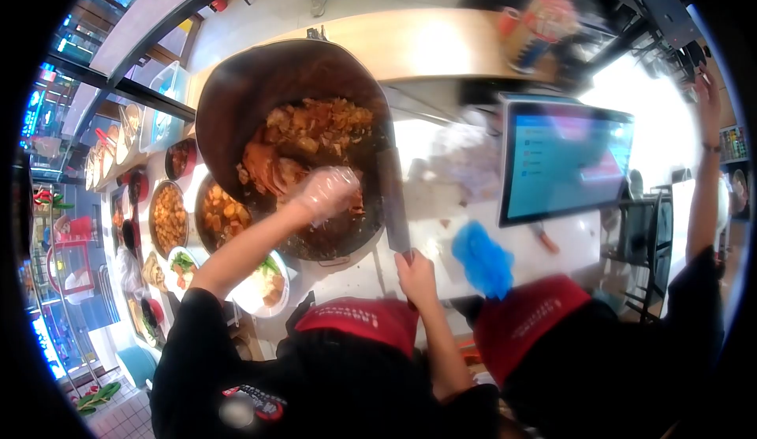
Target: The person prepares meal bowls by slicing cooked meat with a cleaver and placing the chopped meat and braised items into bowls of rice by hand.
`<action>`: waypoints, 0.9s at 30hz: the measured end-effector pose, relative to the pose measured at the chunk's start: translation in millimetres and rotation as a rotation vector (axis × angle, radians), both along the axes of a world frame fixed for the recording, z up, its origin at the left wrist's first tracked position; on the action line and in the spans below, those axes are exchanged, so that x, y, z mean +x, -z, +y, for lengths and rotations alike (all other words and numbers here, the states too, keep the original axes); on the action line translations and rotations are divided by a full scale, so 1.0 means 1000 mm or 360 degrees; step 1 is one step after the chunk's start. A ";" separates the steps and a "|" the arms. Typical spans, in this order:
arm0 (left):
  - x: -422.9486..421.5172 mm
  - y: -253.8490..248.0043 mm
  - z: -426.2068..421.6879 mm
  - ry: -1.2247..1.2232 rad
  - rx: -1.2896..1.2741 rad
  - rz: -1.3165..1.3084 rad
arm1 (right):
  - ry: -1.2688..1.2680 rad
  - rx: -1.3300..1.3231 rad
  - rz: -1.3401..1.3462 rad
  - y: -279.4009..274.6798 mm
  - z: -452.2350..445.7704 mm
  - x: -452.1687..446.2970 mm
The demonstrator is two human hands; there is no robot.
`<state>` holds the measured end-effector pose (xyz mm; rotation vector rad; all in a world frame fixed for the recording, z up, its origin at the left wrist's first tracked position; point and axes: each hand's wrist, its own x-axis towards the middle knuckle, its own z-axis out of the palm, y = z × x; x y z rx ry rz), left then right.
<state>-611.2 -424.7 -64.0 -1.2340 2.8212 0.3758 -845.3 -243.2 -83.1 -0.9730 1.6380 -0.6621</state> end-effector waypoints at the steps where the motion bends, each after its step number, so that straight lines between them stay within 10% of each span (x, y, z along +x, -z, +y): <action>1: -0.012 -0.003 0.007 -0.0042 0.0075 -0.0168 | 0.0003 0.0001 -0.0002 0.000 0.000 0.001; 18: -0.014 0.042 0.051 -0.0280 -0.0063 0.0091 | -0.0099 -0.0114 0.0118 -0.002 0.000 0.007; 24: -0.012 0.032 0.099 -0.1204 0.0385 -0.0022 | -0.0116 -0.0105 0.0036 0.010 0.004 0.014; 27: 0.000 0.042 0.118 -0.1358 -0.0039 0.0186 | -0.0242 -0.0269 0.0220 0.026 0.003 0.025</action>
